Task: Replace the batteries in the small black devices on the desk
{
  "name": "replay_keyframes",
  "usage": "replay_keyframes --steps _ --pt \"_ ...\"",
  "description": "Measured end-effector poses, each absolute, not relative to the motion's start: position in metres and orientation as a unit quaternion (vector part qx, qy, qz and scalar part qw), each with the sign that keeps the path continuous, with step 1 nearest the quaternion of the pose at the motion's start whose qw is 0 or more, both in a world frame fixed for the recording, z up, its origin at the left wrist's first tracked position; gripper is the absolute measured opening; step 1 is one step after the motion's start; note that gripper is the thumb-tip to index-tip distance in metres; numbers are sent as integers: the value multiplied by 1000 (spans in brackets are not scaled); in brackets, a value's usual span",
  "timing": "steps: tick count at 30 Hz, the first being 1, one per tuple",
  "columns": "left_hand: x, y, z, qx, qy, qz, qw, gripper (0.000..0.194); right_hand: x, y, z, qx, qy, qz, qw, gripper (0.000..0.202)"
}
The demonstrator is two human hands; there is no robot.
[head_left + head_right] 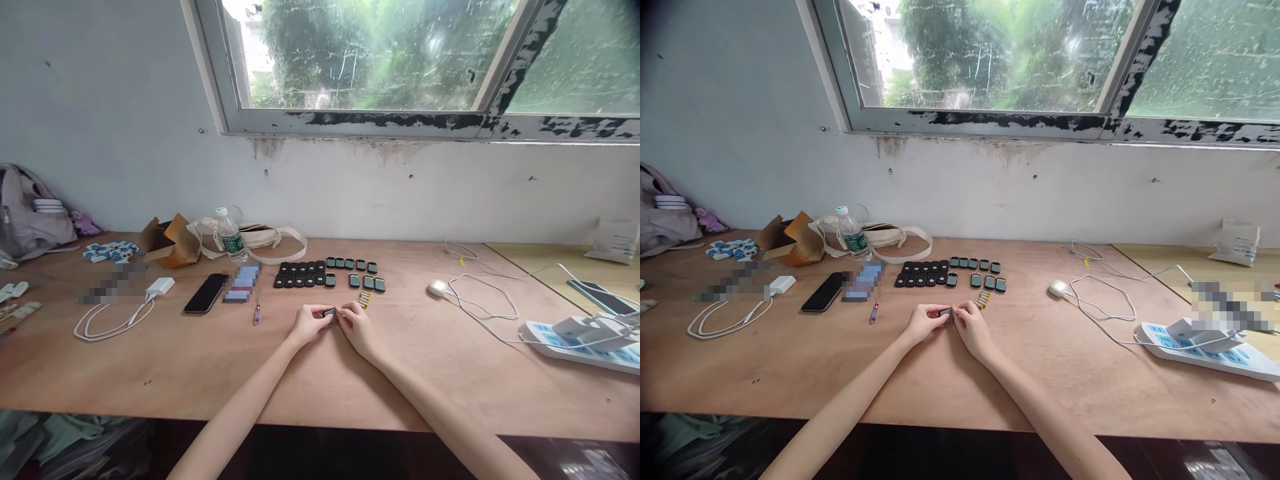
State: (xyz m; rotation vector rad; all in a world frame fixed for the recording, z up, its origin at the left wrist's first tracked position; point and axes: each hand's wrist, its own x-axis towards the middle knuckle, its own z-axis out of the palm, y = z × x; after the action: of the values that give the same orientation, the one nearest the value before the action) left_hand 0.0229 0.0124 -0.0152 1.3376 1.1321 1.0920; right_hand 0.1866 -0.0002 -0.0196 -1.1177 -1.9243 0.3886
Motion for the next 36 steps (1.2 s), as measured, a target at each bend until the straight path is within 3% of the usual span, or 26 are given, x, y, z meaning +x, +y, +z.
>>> replay_keyframes --steps 8,13,16,19,25,32,36 --pt "17 17 -8 432 458 499 596 48 189 -9 -17 -442 -819 140 338 50" --pt "15 15 -5 462 427 485 608 52 191 1 -18 -435 -688 361 456 52" --pt "18 13 -6 486 417 467 610 53 193 4 -14 -407 -614 505 450 46" --pt "21 11 -5 489 425 465 604 55 194 4 -9 -394 -586 550 446 41" --pt "23 9 -3 492 436 471 589 49 192 1 -9 -411 -564 550 460 43" --pt "31 6 -8 547 477 482 491 25 171 -14 -25 -463 -663 344 477 73" --pt "34 5 -15 571 483 486 452 22 158 -9 -30 -480 -672 303 476 69"
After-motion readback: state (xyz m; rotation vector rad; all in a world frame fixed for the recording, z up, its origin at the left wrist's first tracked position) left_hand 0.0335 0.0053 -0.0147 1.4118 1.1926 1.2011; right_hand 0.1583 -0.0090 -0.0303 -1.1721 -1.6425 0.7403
